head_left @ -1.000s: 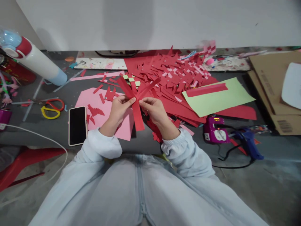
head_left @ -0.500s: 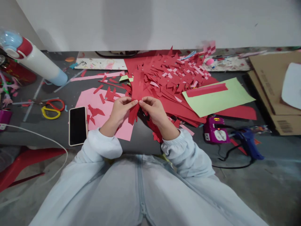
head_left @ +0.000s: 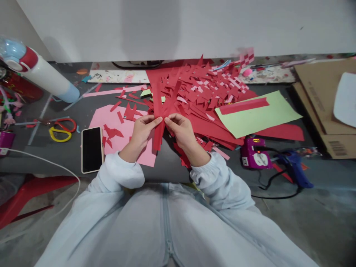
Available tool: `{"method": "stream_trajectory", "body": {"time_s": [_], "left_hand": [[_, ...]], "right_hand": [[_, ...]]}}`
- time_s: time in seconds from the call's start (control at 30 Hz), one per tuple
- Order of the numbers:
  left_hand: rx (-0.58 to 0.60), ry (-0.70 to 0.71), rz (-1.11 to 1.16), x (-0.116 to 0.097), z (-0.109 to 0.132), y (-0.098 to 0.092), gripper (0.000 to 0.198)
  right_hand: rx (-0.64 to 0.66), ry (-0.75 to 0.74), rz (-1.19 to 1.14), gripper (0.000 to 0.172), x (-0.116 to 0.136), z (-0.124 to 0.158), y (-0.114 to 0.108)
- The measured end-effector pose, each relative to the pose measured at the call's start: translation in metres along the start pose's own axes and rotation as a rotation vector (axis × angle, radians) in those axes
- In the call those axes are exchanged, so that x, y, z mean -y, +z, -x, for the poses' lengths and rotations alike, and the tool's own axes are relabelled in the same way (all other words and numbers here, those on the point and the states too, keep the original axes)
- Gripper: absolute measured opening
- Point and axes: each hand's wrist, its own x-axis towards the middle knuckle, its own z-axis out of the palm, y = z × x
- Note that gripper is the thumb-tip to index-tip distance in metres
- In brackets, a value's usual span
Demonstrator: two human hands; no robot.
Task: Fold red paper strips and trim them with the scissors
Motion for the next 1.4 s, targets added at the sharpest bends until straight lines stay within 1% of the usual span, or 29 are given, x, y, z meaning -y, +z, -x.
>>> {"method": "stream_trajectory", "body": {"time_s": [0.1,0.23,0.3,0.43,0.53,0.67,0.8,1.03,1.23,1.3,1.4], "left_hand": [[-0.012,-0.015,-0.007,-0.001,0.000,0.000,0.025],[-0.040,0.006,0.010,-0.001,-0.001,-0.001,0.027],[-0.041,0.026,0.006,-0.002,-0.002,-0.001,0.028],[-0.014,0.057,-0.137,-0.005,-0.001,-0.002,0.027],[-0.025,0.077,-0.218,-0.005,0.000,-0.002,0.027],[-0.027,0.116,-0.219,-0.002,-0.001,-0.002,0.027],[-0.013,0.142,-0.213,0.002,-0.002,-0.002,0.029],[-0.037,0.182,-0.188,0.008,-0.003,-0.002,0.031],[-0.025,0.148,-0.107,0.008,-0.003,-0.002,0.029],[-0.010,0.098,-0.085,0.005,-0.002,-0.001,0.029],[0.075,-0.024,-0.040,-0.001,0.000,0.000,0.028]], "right_hand": [[0.008,0.012,-0.008,0.042,0.002,0.000,-0.001],[0.092,0.096,0.041,0.040,0.005,-0.001,-0.002],[0.101,0.099,0.060,0.041,0.006,-0.001,-0.003],[0.062,0.046,0.077,0.044,0.006,-0.002,-0.003],[0.037,0.002,0.085,0.045,0.007,-0.001,-0.002],[0.008,-0.036,0.070,0.041,0.005,0.000,-0.001],[-0.025,-0.041,0.057,0.038,0.002,0.000,0.000],[-0.041,-0.031,0.035,0.041,0.001,0.000,0.001],[-0.045,-0.040,0.053,0.042,0.000,0.000,-0.001],[-0.051,-0.036,0.052,0.042,0.000,-0.001,-0.002],[-0.074,-0.030,0.056,0.042,0.003,-0.002,-0.003]]}}
